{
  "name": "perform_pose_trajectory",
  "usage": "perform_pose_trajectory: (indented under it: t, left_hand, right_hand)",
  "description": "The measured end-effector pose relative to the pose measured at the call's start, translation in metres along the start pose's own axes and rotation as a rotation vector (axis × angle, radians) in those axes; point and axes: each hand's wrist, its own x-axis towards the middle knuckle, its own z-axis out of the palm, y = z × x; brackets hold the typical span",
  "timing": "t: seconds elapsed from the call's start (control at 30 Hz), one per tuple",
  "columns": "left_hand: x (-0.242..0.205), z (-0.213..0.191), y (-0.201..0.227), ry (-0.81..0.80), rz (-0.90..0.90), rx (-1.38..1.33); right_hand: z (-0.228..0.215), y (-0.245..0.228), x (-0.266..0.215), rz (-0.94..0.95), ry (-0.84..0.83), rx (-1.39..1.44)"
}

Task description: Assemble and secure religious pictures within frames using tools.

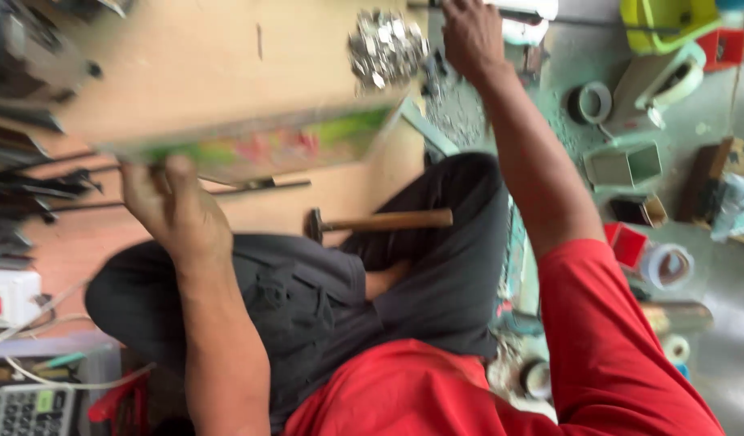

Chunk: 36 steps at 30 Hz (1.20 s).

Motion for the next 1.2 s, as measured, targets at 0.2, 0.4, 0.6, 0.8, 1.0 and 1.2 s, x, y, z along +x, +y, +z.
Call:
perform_pose_trajectory:
  t: [0.2, 0.4, 0.6, 0.8, 1.0, 1.2]
  left_hand:
    - [-0.004, 0.008, -0.026, 0.006, -0.123, 0.033]
    - [0.007, -0.001, -0.035, 0.023, -0.004, -0.039]
    - [0.010, 0.008, -0.022, -0.001, 0.012, -0.058]
    - [0.009, 0.006, -0.016, -0.057, 0.076, -0.040]
    - [0.006, 0.011, -0.003, -0.030, -0.005, 0.027]
    - [0.002, 0.008, -0.006, -0.160, 0.114, 0.072]
  right_hand:
    - [0.043, 0.002, 0.018, -0.047, -0.194, -0.223]
    - [-0.064, -0.035, 0.012, -0.178, 0.032, 0.051]
    - [-0.231, -0.111, -0.007, -0.271, 0.210, 0.413]
    - [-0.259, -0.128, -0.012, -0.282, 0.131, 0.376]
    - [-0.265, -0.133, -0.001, -0.387, 0.067, 0.322]
    - [-0.278, -0.210, 0.024, -0.529, 0.084, 0.309]
